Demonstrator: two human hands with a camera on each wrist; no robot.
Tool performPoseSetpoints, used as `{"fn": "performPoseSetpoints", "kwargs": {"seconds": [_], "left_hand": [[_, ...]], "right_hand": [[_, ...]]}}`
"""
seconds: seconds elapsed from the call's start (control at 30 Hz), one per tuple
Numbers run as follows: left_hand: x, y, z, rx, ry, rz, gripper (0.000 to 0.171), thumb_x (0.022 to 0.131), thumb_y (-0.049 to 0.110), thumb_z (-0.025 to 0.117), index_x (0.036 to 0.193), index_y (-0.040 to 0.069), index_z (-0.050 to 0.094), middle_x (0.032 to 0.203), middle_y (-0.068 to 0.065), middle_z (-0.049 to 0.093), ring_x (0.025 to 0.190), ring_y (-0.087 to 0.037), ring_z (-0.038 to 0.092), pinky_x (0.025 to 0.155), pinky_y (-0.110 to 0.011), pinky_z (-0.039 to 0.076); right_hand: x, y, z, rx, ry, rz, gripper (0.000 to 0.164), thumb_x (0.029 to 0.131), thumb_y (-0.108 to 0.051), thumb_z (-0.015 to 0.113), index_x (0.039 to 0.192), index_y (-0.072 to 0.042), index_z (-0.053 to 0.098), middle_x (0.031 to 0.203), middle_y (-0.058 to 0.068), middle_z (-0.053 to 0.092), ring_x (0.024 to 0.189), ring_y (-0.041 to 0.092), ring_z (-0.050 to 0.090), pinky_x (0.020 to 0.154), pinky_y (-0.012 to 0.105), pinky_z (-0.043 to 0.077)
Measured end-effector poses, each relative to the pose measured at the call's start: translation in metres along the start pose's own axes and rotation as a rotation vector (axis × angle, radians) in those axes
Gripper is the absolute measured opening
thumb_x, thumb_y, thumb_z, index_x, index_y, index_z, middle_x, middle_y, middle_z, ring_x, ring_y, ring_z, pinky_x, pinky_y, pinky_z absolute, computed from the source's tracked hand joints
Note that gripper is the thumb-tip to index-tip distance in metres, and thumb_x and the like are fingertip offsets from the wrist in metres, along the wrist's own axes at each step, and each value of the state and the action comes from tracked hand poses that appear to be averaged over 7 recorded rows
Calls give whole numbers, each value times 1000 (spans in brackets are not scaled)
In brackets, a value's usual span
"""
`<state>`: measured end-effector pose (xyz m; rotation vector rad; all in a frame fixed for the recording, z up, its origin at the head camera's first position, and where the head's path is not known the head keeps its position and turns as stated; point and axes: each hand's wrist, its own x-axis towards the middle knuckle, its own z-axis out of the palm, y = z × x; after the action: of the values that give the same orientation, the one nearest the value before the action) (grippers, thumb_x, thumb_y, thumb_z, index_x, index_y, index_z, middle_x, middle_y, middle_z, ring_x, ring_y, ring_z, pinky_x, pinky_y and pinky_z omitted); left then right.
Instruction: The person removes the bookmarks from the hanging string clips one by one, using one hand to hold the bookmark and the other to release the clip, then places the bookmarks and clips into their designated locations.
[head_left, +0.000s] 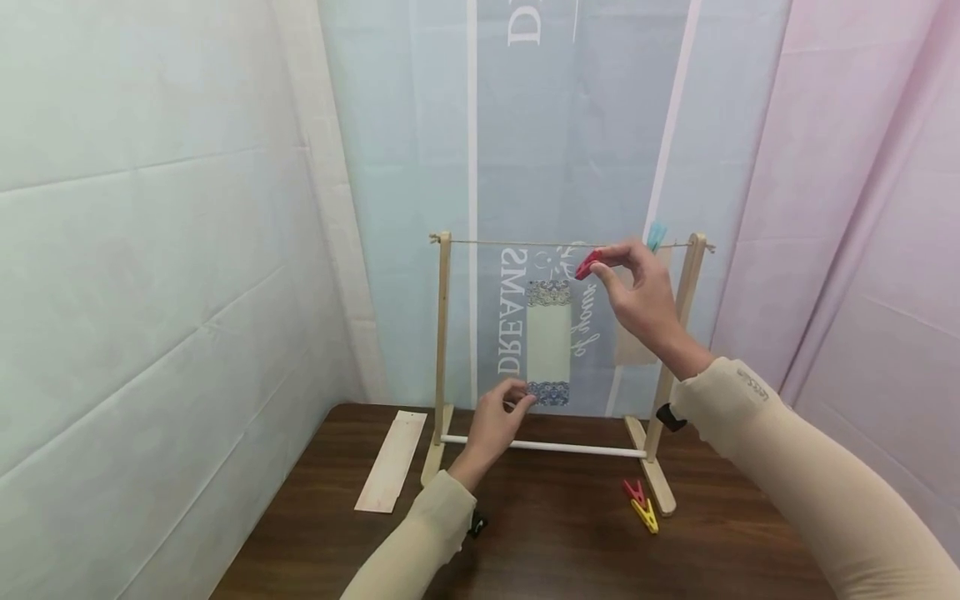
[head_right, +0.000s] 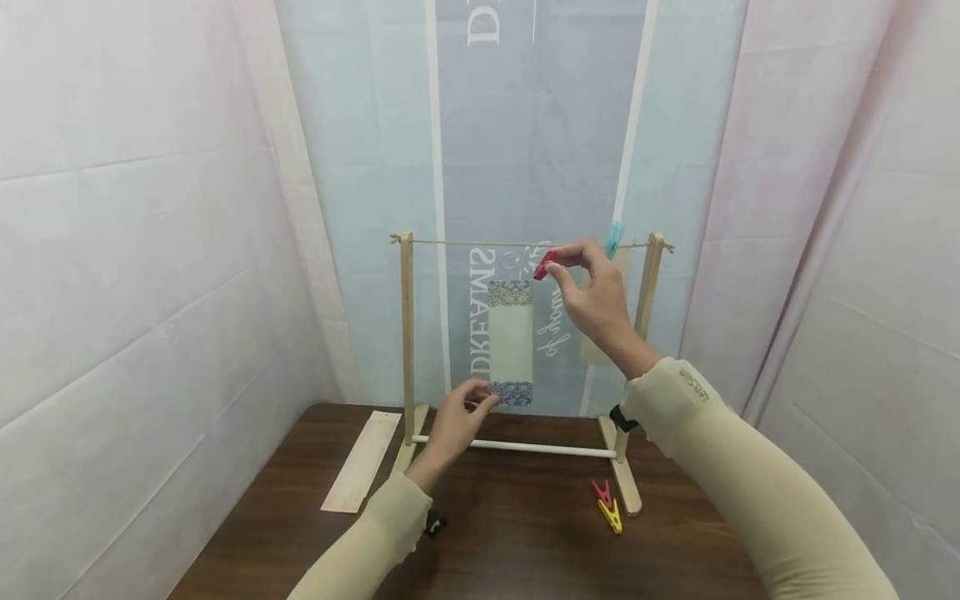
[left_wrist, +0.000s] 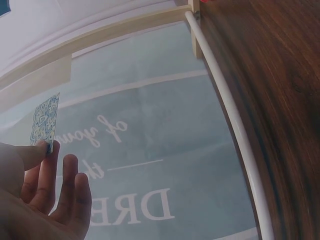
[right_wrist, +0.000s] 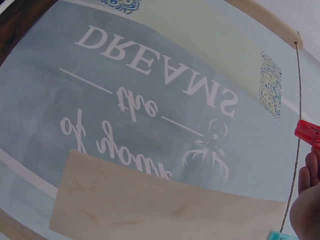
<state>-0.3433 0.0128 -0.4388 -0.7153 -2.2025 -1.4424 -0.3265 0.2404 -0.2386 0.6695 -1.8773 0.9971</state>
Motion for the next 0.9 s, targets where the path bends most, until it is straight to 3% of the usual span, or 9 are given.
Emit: {"fn": "performPoseSetpoints", "kwargs": {"seconds": [0.17,0.43,0.63,0.9], "left_hand": [[-5,2,-3,-10,2,-20,16,105,22,74,116,11,74,101,-1,78,94,-15,72,86,-40,61],[-14,-3,-7,-30,11,5,14,104,17,74,115,9,74,98,-2,78,90,-15,72,82,-33,60],[-22,-9,-11,-21,16,4,13,103,18,76,113,10,75,95,0,78,83,-12,68,77,-27,55],[-31,-10,-16,-23,33,-19,15,103,19,76,115,9,74,97,0,77,87,-12,70,80,-28,57]], "right_hand": [[-7,2,-1,1,-3,-15,24,99,0,76,122,1,68,116,13,70,109,16,67,106,19,48],[-23,4,-3,48,-48,4,23,100,-2,76,123,-2,71,115,7,71,110,9,67,107,19,49],[-38,9,-1,65,-53,-1,24,98,1,76,122,-1,72,113,11,74,104,5,66,103,18,50],[-55,22,2,85,-41,5,29,95,5,78,123,1,71,113,16,74,101,5,67,98,16,50]]}}
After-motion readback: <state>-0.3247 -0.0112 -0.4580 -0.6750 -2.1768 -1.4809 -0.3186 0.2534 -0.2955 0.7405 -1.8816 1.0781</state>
